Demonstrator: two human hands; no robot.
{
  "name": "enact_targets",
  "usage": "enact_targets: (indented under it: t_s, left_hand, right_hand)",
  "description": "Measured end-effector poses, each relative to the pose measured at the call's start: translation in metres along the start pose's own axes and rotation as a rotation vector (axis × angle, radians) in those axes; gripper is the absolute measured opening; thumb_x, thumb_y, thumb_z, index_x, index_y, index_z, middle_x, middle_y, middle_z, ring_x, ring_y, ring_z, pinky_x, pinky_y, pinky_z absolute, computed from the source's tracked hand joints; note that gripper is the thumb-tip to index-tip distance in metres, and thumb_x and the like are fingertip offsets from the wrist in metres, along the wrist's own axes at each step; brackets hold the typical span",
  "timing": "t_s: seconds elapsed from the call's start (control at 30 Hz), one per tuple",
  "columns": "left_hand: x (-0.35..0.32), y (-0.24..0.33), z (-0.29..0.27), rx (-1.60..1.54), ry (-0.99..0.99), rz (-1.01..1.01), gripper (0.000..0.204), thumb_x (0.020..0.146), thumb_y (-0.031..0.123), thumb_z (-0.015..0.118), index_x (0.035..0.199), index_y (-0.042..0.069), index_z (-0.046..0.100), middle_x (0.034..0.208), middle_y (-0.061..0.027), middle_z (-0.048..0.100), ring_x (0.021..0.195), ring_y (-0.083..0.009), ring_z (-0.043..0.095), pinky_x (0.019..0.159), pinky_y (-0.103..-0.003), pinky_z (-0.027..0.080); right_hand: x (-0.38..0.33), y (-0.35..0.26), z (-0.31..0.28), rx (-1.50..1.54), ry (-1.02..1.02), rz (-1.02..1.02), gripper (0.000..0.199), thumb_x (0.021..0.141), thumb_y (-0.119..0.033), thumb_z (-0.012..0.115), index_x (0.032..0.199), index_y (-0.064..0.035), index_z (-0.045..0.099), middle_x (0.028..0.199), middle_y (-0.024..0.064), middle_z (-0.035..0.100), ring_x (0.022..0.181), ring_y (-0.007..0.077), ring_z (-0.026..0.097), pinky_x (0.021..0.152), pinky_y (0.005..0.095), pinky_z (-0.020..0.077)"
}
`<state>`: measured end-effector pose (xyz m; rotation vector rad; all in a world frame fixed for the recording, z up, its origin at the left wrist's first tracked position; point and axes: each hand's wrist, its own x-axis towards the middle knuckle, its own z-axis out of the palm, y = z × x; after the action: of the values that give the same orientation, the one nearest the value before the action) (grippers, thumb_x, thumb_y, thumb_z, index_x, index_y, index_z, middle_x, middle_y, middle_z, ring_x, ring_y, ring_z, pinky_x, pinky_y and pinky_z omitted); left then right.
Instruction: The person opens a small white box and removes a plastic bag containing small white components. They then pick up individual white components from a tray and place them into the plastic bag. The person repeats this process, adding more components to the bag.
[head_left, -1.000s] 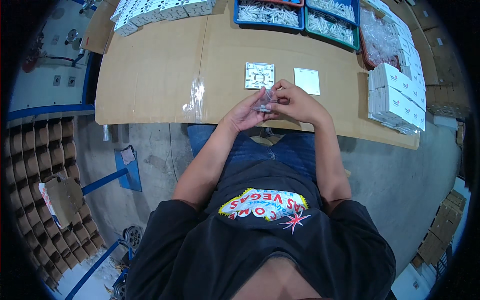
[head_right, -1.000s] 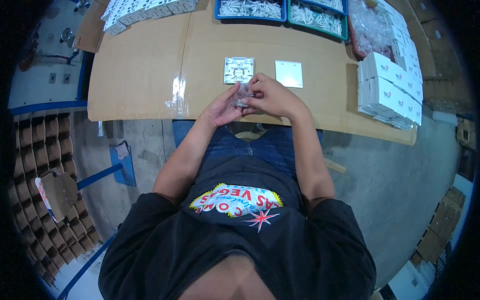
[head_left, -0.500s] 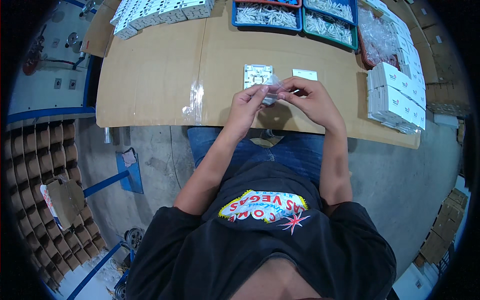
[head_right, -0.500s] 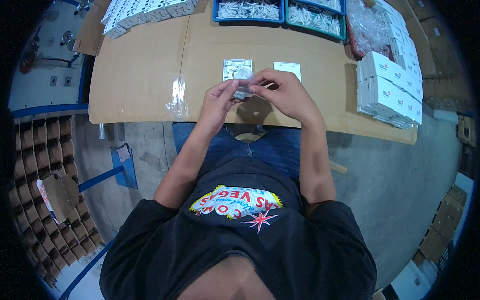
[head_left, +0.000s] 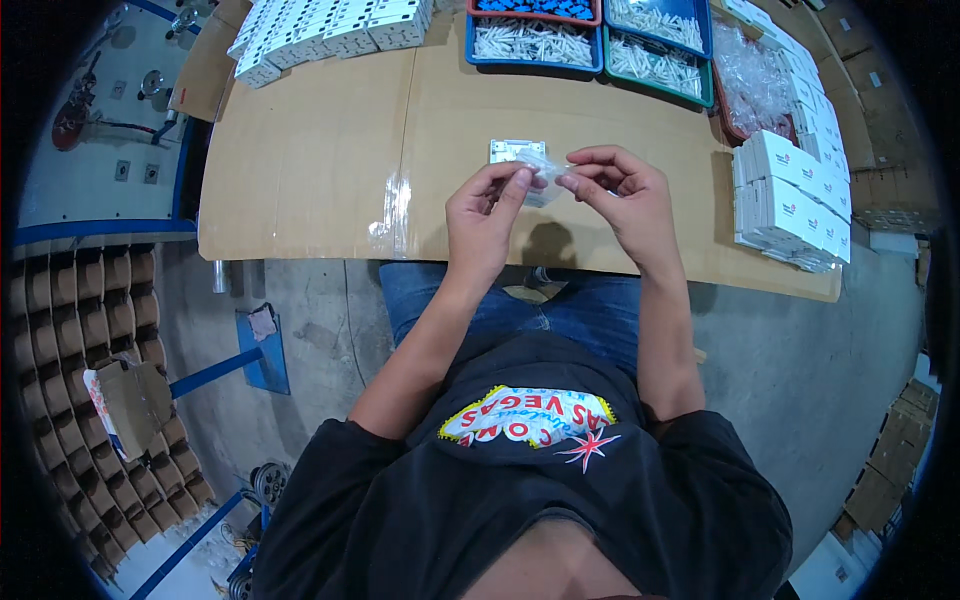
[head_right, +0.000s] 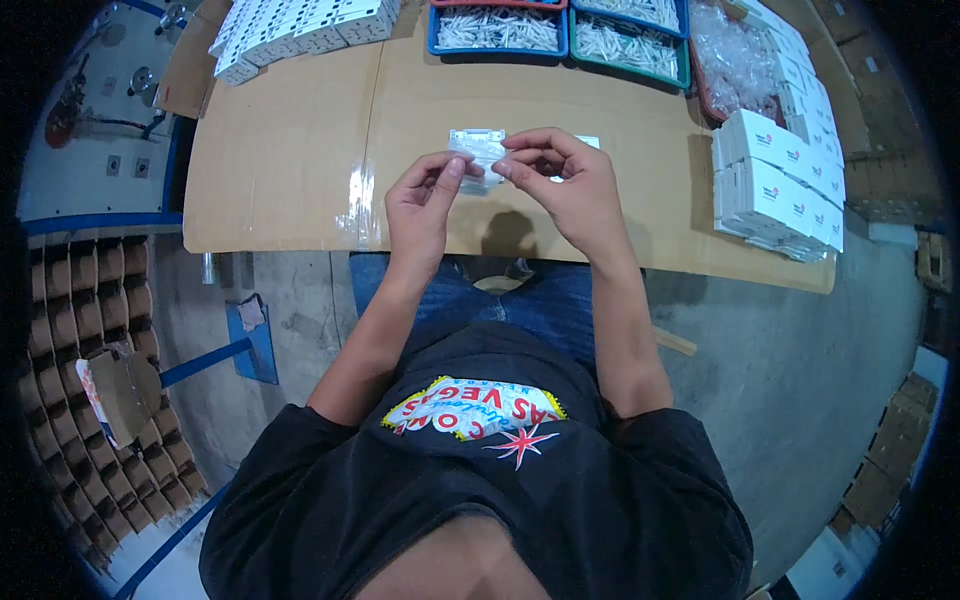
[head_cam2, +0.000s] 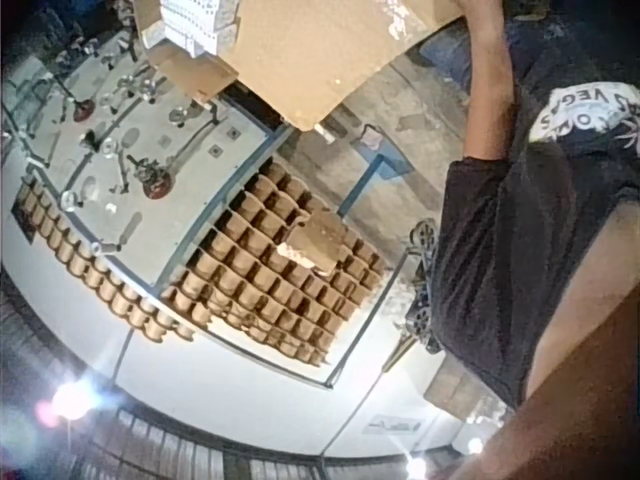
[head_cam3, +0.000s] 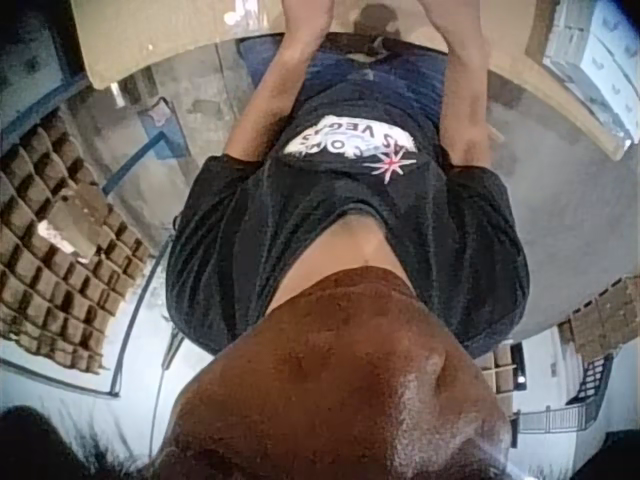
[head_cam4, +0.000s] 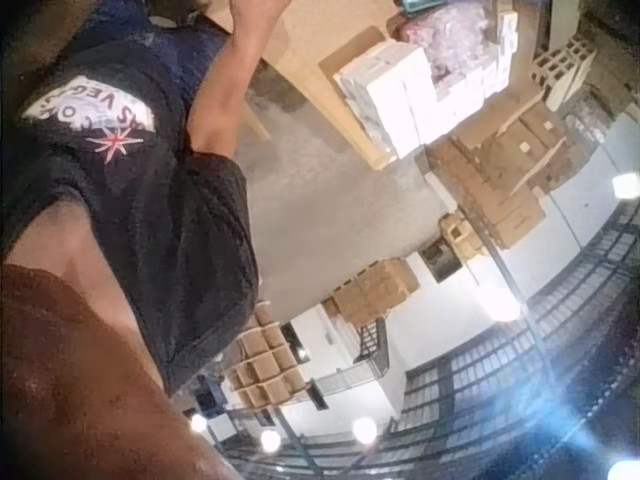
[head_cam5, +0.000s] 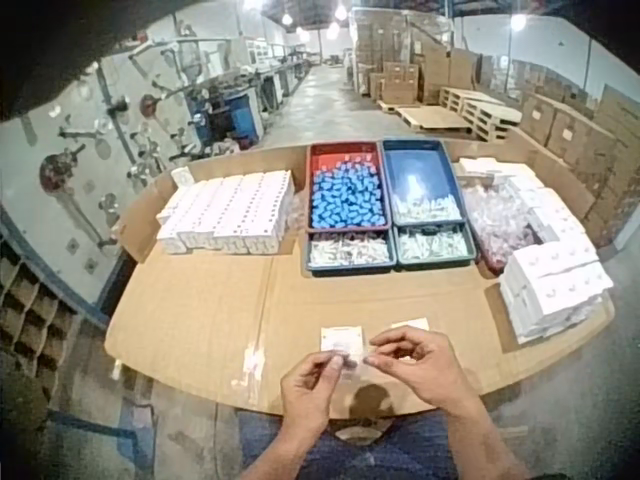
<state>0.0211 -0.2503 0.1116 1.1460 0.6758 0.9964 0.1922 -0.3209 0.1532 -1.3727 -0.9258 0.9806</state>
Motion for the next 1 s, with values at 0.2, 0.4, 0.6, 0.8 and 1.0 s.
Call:
enact_targets:
  t_s: [0.2,0.4,0.6,0.8,1.0]
  left_hand:
    - [-0.001,0.002,0.002,0.008,0.004,0.018,0.018,0.104,0.014,0.063,0.112,-0.001,0.069,0.103,-0.0093,0.075,0.099,-0.0144,0.069,0.093,-0.03,0.053]
    - [0.001,0.005,0.002,0.122,0.012,0.016,0.018,0.105,0.012,0.061,0.114,-0.002,0.068,0.103,-0.0109,0.075,0.1,-0.0153,0.07,0.095,-0.03,0.053]
    - [0.0,0.0,0.001,0.121,0.018,0.047,0.018,0.105,0.011,0.062,0.114,-0.003,0.067,0.103,-0.0119,0.075,0.099,-0.016,0.07,0.094,-0.03,0.054]
    - [0.0,-0.002,0.002,0.106,0.021,0.037,0.018,0.104,0.01,0.062,0.114,-0.004,0.067,0.103,-0.0121,0.075,0.1,-0.0171,0.071,0.093,-0.03,0.055]
    - [0.0,0.0,0.003,0.074,0.034,0.022,0.018,0.105,0.01,0.061,0.113,-0.004,0.067,0.103,-0.0115,0.074,0.1,-0.017,0.071,0.093,-0.03,0.055]
  right_hand:
    - [-0.002,0.014,0.005,0.194,0.024,0.081,0.018,0.093,-0.005,0.074,0.11,0.0012,0.072,0.095,0.002,0.072,0.085,0.0063,0.063,0.076,0.0221,0.0494]
    - [-0.003,0.016,0.011,0.148,0.065,0.02,0.013,0.095,-0.005,0.072,0.106,0.001,0.072,0.094,0.0009,0.071,0.084,0.0048,0.06,0.076,0.0215,0.0485]
    - [-0.004,0.021,0.016,0.103,0.118,-0.034,0.011,0.095,-0.007,0.072,0.104,0.0001,0.073,0.091,-0.0012,0.069,0.077,0.0033,0.056,0.068,0.0196,0.0445]
    - [-0.003,0.028,0.016,0.051,0.141,-0.044,0.012,0.095,-0.009,0.073,0.103,0.0001,0.072,0.089,-0.0018,0.068,0.075,0.0031,0.055,0.066,0.0193,0.0437]
    - [-0.002,0.025,0.016,0.093,0.107,-0.038,0.014,0.095,-0.009,0.073,0.106,0.0002,0.072,0.094,-0.0007,0.068,0.083,0.0044,0.058,0.072,0.0198,0.0465]
